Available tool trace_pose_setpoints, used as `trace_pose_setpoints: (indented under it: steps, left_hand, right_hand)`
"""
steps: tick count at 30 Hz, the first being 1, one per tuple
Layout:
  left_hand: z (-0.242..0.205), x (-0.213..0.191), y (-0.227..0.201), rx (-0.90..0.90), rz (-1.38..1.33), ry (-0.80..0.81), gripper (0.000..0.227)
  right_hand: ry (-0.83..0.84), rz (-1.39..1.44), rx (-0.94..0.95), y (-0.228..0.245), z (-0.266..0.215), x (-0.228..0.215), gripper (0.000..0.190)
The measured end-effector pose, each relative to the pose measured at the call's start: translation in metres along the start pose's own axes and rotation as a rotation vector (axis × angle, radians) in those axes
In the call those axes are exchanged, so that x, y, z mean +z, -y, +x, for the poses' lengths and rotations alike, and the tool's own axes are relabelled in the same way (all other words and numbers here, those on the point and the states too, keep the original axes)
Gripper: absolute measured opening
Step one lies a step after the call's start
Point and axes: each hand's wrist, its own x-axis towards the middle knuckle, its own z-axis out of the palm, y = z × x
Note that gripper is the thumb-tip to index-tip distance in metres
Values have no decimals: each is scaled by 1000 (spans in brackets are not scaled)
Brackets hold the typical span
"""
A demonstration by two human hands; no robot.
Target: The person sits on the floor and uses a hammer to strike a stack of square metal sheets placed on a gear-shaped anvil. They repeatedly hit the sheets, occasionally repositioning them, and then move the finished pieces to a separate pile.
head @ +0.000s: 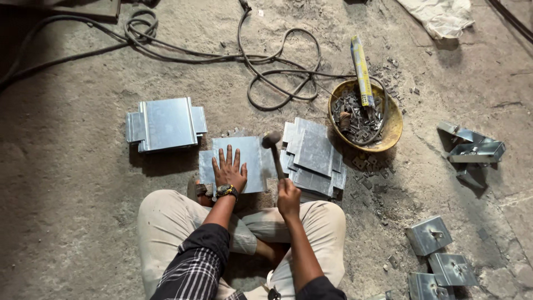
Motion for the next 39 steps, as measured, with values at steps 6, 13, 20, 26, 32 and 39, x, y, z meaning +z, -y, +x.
trace_pose_setpoints:
  steps: [6, 13, 20, 26, 32, 39]
  left_hand:
    - [1, 3, 0, -8, 18, 87, 65]
    - [4, 3, 1, -1, 20, 118, 65]
    - [6, -4, -2, -14, 1, 143, 66]
    - [2, -11, 1, -1, -17, 164, 65]
    - [0, -4, -2, 7, 38, 145, 65]
    - [6, -3, -4, -14, -6, 190, 65]
  right_hand:
    - [-179, 217, -484, 7, 7, -2, 24]
    - [93, -57, 26, 0, 16, 5, 28]
    - [-163, 164, -463, 2, 19, 6, 32]
    - [-159, -68, -313, -15, 17, 15, 29]
    - [-128, 85, -334, -17, 5, 1, 29]
    - [-33, -177, -189, -12, 7, -2, 30]
